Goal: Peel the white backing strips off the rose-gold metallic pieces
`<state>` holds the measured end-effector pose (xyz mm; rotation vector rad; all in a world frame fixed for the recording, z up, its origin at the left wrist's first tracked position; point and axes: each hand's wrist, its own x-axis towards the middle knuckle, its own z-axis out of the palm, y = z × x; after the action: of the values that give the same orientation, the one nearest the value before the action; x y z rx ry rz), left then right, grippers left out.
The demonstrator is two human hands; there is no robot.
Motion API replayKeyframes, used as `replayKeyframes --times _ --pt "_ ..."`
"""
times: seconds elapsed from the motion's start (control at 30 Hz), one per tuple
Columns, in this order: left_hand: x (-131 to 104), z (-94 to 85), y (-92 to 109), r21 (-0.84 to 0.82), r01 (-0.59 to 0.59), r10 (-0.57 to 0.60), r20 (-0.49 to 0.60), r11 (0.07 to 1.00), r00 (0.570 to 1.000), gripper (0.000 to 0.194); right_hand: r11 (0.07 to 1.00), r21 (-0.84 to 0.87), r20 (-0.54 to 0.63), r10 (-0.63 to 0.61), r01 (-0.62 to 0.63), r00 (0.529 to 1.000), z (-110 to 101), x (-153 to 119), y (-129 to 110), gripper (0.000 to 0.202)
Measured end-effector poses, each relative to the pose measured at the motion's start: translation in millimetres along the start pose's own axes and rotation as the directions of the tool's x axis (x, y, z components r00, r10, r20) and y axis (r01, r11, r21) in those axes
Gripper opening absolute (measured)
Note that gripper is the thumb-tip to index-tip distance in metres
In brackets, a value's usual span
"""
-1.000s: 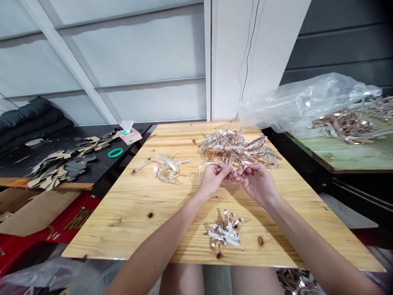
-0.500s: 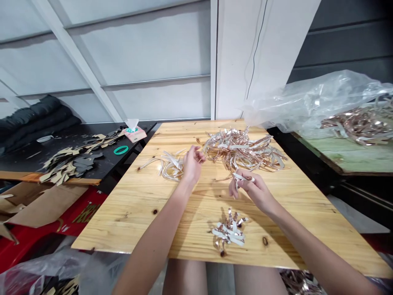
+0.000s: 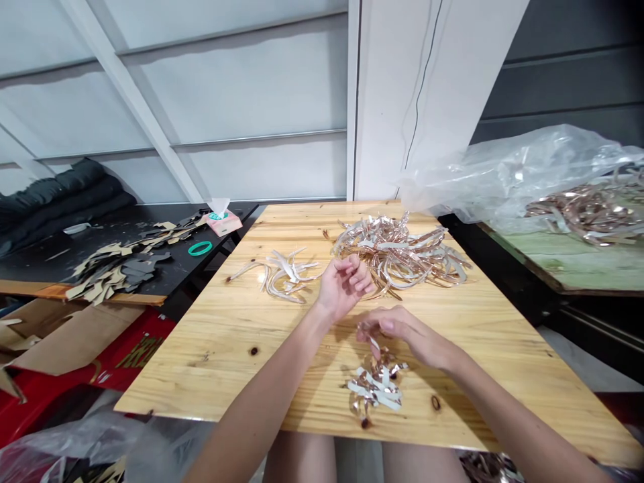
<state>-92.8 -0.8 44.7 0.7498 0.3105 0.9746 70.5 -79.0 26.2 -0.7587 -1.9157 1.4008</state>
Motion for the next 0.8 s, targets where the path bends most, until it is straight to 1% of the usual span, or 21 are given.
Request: replayKeyframes --times 0.03,0.07,0.13,0.23,0.3,0.33,0.4,0.43,0.47,0.53,0.57,0.63,0.73,0.77,0.8 --pt "-1.9 3.0 -1.0 0.006 0.009 -0.009 0.02 1.0 1.0 0.03 1.0 -0.01 0.012 0.027 -0.026 1.0 -0.2 0.7 -1.0 0.053" --pt "-3.3 4.8 -1.3 0.009 0.01 -0.011 0.035 1.0 0.999 0.029 0.998 -0.042 0.019 0.042 -0.041 0.999 -0.2 1.5 -2.0 0.053" --pt "-4.9 6.3 -0.8 0.013 0.004 -0.005 0.055 1.0 0.998 0.028 0.992 -0.124 0.05 0.019 -0.012 0.999 0.3 3.1 -3.5 0.044" --pt "-6.0 7.3 0.6 0.032 -0.009 0.008 0.049 0.999 0.999 0.028 0.982 -0.178 0.156 -0.03 0.058 0.987 1.9 3.4 -2.5 0.033" --pt "-6.9 9.0 0.9 0.052 -0.014 0.012 0.039 0.999 0.999 0.028 0.974 -0.219 0.227 -0.007 0.058 0.974 3.4 1.9 0.1 0.028" --pt "-7.3 10.0 0.8 0.062 -0.015 0.012 0.039 0.998 0.999 0.028 0.966 -0.255 0.251 0.02 0.046 0.968 4.1 1.0 1.3 0.03" --pt "-8.1 12.0 -0.2 0.087 -0.026 0.023 0.04 0.996 0.999 0.027 0.941 -0.337 0.273 0.073 0.024 0.959 5.3 -0.3 2.8 0.045" --pt "-8.3 12.8 -1.0 0.103 -0.039 0.035 0.038 0.994 0.999 0.026 0.926 -0.377 0.274 0.091 0.02 0.957 5.6 -0.6 2.7 0.052" --pt "-8.4 13.3 -2.0 0.119 -0.055 0.051 0.036 0.991 0.998 0.025 0.912 -0.41 0.267 0.098 0.021 0.959 5.7 -0.7 2.2 0.052" --pt "-8.0 13.5 -4.3 0.136 -0.091 0.085 0.046 0.987 0.995 0.021 0.889 -0.456 0.239 0.085 0.035 0.967 5.1 -0.1 0.4 0.036" --pt "-7.7 13.3 -5.6 0.132 -0.11 0.102 0.061 0.985 0.993 0.02 0.878 -0.477 0.215 0.072 0.04 0.974 4.5 0.4 -0.4 0.036" --pt "-7.0 12.7 -7.8 0.113 -0.146 0.136 0.093 0.983 0.986 0.017 0.85 -0.524 0.174 0.044 0.055 0.984 2.5 1.2 -0.5 0.049" --pt "-6.6 12.4 -10.1 0.131 -0.174 0.162 0.097 0.976 0.982 0.016 0.801 -0.596 0.164 0.041 0.066 0.986 -0.9 1.3 3.2 0.037" --pt "-6.7 12.5 -10.5 0.145 -0.176 0.163 0.092 0.974 0.982 0.016 0.787 -0.615 0.149 0.053 0.051 0.987 -1.9 1.0 4.9 0.047" --pt "-6.9 12.7 -10.9 0.154 -0.177 0.165 0.09 0.972 0.982 0.016 0.776 -0.63 0.126 0.068 0.027 0.99 -2.8 0.7 6.3 0.062"
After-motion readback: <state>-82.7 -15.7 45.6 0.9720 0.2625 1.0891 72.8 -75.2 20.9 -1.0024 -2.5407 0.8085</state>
